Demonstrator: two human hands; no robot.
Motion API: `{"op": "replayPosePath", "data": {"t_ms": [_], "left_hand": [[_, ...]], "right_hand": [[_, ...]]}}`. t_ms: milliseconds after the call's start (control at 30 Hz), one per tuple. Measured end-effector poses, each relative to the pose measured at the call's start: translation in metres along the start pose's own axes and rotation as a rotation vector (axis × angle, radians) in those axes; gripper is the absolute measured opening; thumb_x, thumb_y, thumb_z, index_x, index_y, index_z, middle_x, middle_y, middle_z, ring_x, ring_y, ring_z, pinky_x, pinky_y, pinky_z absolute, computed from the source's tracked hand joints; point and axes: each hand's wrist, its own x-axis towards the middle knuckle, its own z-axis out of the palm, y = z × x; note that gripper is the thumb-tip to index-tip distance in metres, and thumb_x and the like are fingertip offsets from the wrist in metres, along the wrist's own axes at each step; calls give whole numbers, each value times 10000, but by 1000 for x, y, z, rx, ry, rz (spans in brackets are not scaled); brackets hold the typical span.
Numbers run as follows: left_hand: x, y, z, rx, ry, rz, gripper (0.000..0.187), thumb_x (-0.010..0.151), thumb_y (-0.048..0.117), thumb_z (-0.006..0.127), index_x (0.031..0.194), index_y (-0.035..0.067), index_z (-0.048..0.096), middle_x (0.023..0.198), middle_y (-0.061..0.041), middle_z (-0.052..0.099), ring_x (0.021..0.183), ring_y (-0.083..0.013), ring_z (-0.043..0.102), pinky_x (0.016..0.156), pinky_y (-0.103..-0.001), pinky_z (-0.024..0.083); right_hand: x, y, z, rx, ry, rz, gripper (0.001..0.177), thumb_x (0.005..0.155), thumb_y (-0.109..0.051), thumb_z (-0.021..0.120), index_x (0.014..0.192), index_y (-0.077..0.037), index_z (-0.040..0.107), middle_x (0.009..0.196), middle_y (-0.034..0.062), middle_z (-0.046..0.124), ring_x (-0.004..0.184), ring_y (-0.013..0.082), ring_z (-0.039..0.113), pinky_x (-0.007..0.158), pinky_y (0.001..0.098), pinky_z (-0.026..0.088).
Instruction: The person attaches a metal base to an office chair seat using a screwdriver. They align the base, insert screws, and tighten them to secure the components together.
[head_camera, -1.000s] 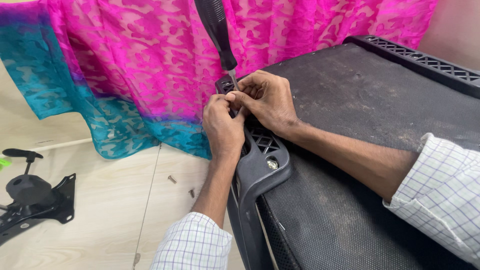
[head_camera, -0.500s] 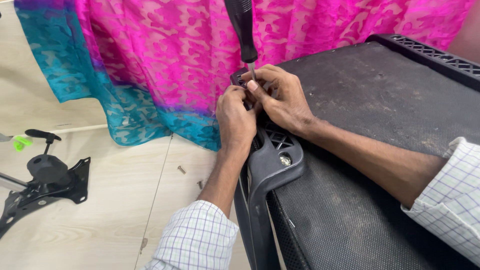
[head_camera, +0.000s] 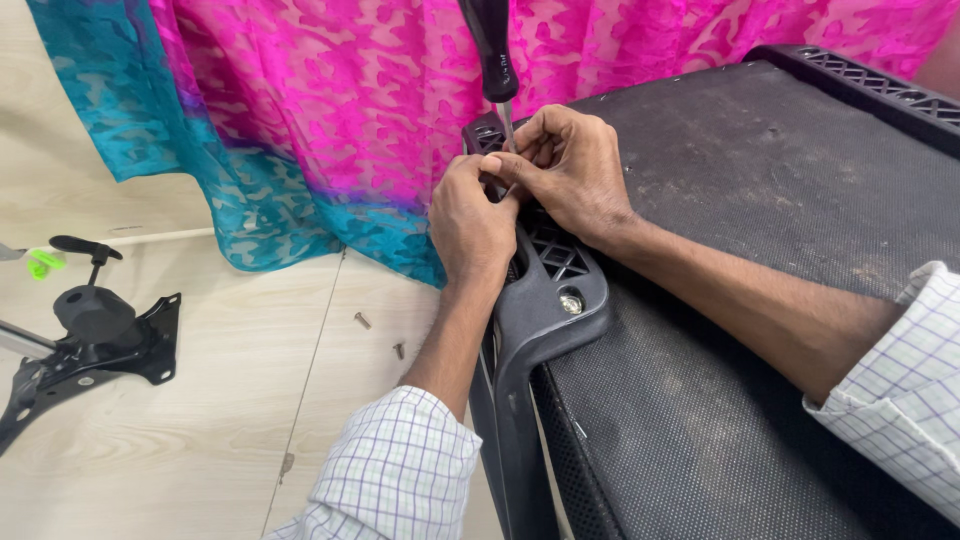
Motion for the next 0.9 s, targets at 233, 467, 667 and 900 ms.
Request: {"op": "replayPosePath", "data": {"t_ms": [233,467,667,900], "left_hand": [[5,1,2,27,73,14,231,786,203,830,939,53,745,881,-147,759,866,-366,735,745,-488,556],[6,6,-5,47,31,60,189,773,211,838,857,59,762,821,-136,761,800,-360,739,699,-483,555],[8,10,-7,76,-11,54,196,729,234,873,787,73,779,773,-128,761,761,-340,744,674,-465,555],[9,12,-10,76,-87,20,243,767,293,859,814,70,775,778,-100,768,726,-290,755,673,-447,559]], "right_hand": [[0,-11,2,-17,-10,-43,191,928,-161,805,1048,-22,754,857,78,776,729,109,734,632,262,613],[1,-12,2,-11,-3,34,150,941,-82,740,1076,-17,733,876,69,773,770,119,751,681,253,619],[0,-9,0,65,22,13,319,997,-209,700,1242,-12,643,1016,96,732,920,170,731,778,324,624],[22,-15,-2,229,-34,217,670,1042,-458,514,1569,-88,329,918,107,699,899,194,716,808,385,609]]}}
